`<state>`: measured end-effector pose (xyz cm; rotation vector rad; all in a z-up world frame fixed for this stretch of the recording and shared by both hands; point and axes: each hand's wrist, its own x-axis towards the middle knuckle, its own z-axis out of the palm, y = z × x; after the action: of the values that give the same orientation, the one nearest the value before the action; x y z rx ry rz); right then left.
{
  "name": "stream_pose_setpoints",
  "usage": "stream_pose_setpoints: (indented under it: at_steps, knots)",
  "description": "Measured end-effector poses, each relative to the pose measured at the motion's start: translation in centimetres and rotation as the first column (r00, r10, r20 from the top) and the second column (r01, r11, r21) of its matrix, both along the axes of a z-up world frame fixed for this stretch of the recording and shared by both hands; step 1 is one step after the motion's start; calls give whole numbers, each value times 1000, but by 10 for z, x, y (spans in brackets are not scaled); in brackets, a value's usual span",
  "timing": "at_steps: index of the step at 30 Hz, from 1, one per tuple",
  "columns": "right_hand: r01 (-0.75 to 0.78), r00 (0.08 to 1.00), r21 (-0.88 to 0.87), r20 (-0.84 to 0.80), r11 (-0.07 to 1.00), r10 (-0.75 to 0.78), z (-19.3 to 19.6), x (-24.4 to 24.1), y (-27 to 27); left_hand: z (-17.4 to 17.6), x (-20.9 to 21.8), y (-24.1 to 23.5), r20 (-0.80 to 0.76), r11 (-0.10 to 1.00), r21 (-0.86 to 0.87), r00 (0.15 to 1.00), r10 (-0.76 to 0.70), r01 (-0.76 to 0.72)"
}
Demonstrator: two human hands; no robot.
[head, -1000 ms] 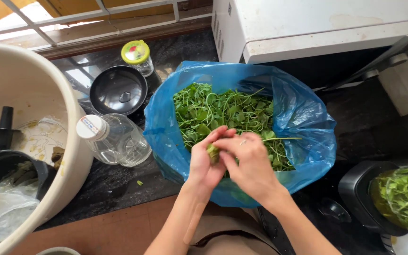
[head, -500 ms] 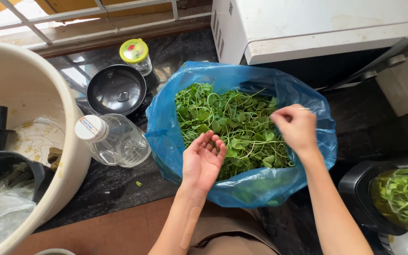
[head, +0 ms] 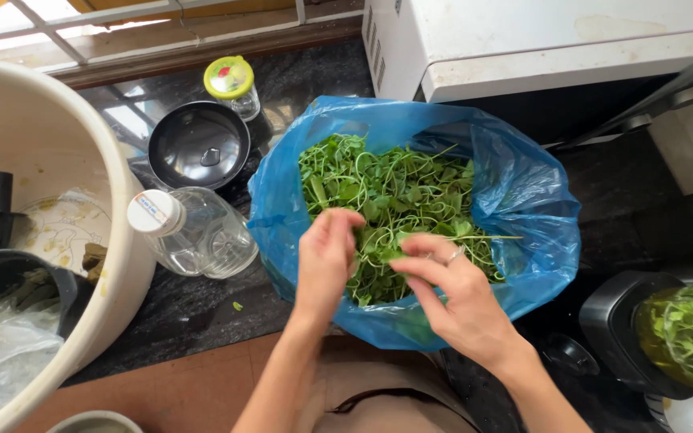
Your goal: The person prepares leafy greens for blending in a kitchen. They pour water into a blender jar, pluck edible leaves from stems over a large blue plastic bag, and stuff handfuls of the picked greens into the blender jar.
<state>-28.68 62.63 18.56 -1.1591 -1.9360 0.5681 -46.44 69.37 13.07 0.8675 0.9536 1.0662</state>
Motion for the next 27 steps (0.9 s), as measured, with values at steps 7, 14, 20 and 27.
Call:
stream_pose_setpoints:
  at_steps: [7,14,20,27]
  knots:
    - [4,921,-745,262,667,288,-58,11,-45,-38,-42,-51,-923,799,72,343,-174,597]
    - [184,903,-330,428,926,-26,-115,-1,2,-13,-45,-59,-951,803,46,271,-146,594]
    - [356,683,-390,729,849,49,-125,-16,9,6,-32,-55,-888,895,139,453,-78,425]
    - [341,805,-408,593,847,-38,-123,3,-4,8,-33,-47,-858,932,159,512,-32,325]
